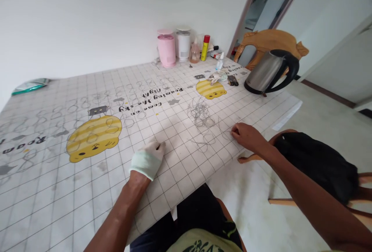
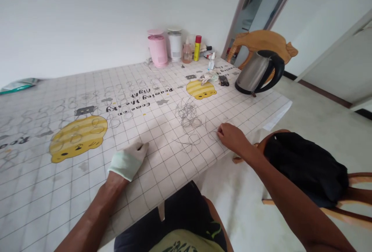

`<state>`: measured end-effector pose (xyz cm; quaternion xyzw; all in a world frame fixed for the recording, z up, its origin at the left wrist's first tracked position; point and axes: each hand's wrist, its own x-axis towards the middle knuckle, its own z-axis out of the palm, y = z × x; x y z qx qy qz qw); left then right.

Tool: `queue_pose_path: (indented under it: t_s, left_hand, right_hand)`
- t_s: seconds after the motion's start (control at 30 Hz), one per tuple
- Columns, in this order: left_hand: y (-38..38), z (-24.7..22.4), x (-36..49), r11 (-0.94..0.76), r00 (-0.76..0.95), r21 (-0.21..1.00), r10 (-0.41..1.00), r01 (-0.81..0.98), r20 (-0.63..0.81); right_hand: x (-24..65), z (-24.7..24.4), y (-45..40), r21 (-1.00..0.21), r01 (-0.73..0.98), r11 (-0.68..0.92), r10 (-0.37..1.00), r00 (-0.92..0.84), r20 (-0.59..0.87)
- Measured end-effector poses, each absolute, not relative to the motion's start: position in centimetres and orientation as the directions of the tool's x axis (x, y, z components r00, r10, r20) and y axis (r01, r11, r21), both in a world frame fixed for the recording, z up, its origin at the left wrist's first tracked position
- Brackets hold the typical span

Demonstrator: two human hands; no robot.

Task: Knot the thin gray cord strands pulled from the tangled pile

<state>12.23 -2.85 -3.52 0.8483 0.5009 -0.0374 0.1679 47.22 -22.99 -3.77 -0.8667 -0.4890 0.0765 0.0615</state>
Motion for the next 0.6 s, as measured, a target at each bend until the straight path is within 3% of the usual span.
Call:
queue_pose_path:
  t_s: [0.17, 0.3, 0.43, 0.6]
  left_hand:
    - [-2.8, -4.1, 12.0, -0.470, 0.534, 0.294, 0.822, 0.832, -0.198]
    - [-2.8, -4.4, 11.9, -0.445, 0.516, 0.320, 0.836, 0.837, -0.189]
    - [-3.3, -4.2, 11.8, -0.476, 0.542, 0.318, 0.825, 0.820, -0.162]
    - [-3.5, -4.3, 12.0, -0.441, 0.520, 0.355, 0.838, 0.825, -0.168]
  right_hand:
    - [45.0, -4.4, -25.3, -0.149, 0.936, -0.320, 0.910, 0.347, 0.226]
    - [41.8, -5.6, -27.2, -0.013, 0.989, -0.150, 0.956, 0.149, 0.251]
    - [39.5, -8.0, -29.3, 0.167, 0.977, -0.131, 0.929, 0.062, 0.364]
    - [39.8, -10.8, -31.0, 0.182, 0.976, -0.116, 0.890, 0.021, 0.456]
